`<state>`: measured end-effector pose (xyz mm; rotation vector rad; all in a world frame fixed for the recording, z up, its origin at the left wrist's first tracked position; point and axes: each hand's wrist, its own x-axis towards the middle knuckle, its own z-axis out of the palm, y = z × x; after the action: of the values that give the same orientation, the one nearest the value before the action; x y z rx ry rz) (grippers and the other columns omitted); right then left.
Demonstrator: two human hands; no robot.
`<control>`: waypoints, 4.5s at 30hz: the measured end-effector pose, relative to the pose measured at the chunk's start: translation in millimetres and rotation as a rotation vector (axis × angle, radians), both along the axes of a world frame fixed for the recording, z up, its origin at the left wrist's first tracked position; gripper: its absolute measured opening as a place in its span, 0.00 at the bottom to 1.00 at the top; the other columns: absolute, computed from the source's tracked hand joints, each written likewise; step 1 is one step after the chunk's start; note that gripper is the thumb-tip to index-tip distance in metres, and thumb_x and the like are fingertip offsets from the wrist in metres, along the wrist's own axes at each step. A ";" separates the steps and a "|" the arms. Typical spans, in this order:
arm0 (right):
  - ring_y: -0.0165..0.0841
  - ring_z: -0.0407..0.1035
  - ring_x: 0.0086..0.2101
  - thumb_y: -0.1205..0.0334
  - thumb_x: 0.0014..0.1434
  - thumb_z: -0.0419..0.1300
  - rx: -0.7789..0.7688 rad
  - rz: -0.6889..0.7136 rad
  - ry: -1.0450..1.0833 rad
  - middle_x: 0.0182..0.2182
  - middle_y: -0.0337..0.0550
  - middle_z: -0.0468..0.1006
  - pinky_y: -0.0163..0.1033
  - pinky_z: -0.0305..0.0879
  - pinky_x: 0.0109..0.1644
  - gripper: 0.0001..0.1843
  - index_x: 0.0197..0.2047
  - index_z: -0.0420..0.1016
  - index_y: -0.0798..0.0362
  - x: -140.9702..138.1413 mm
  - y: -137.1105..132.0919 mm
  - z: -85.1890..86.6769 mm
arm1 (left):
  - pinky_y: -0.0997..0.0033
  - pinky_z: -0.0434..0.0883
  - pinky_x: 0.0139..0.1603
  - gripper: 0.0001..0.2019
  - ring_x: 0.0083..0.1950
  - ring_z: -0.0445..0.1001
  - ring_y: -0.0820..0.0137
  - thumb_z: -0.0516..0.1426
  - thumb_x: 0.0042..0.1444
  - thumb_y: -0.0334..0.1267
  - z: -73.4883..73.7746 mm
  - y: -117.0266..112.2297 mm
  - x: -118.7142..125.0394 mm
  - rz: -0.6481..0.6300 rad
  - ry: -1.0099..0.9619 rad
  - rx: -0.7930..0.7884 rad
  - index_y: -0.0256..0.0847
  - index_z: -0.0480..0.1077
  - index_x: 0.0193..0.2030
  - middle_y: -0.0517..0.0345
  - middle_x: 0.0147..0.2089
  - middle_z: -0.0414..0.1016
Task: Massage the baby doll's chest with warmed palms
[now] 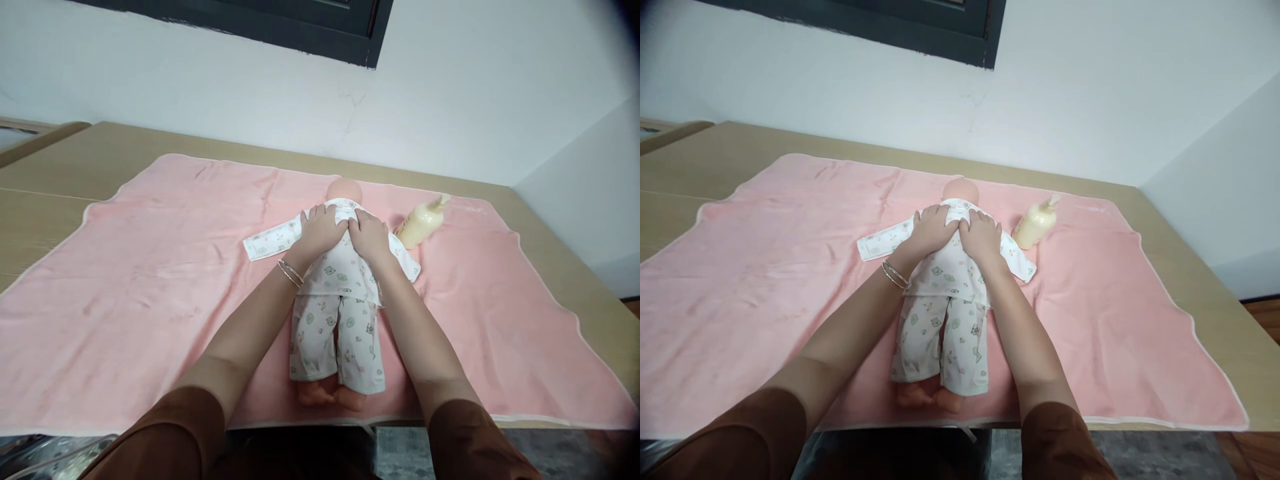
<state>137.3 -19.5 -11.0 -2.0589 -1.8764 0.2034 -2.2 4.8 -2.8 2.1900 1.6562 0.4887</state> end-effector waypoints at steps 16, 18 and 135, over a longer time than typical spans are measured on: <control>0.54 0.57 0.74 0.53 0.76 0.40 -0.054 0.011 0.029 0.77 0.55 0.64 0.76 0.46 0.77 0.34 0.78 0.63 0.54 1.0 -1.7 2.2 | 0.40 0.55 0.80 0.30 0.78 0.63 0.49 0.48 0.70 0.51 3.3 5.4 -8.7 -0.065 0.025 -0.003 0.41 0.67 0.73 0.40 0.76 0.69; 0.54 0.56 0.74 0.53 0.76 0.39 -0.062 0.012 0.032 0.77 0.54 0.63 0.77 0.45 0.77 0.34 0.78 0.62 0.54 1.8 -1.7 2.9 | 0.40 0.56 0.79 0.31 0.78 0.64 0.48 0.48 0.69 0.51 3.4 7.3 -10.5 -0.085 0.027 -0.002 0.40 0.66 0.74 0.40 0.76 0.68; 0.49 0.60 0.73 0.51 0.77 0.40 -0.068 0.022 -0.026 0.76 0.57 0.66 0.62 0.54 0.76 0.33 0.76 0.63 0.55 0.0 -2.3 6.6 | 0.48 0.56 0.80 0.28 0.81 0.60 0.51 0.46 0.74 0.46 6.9 -6.1 -1.3 -0.012 0.085 0.032 0.36 0.64 0.75 0.37 0.77 0.66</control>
<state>137.3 -21.8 -4.4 -2.0955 -1.9332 0.2506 -3.4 -1.3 4.1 2.2714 1.6879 0.4270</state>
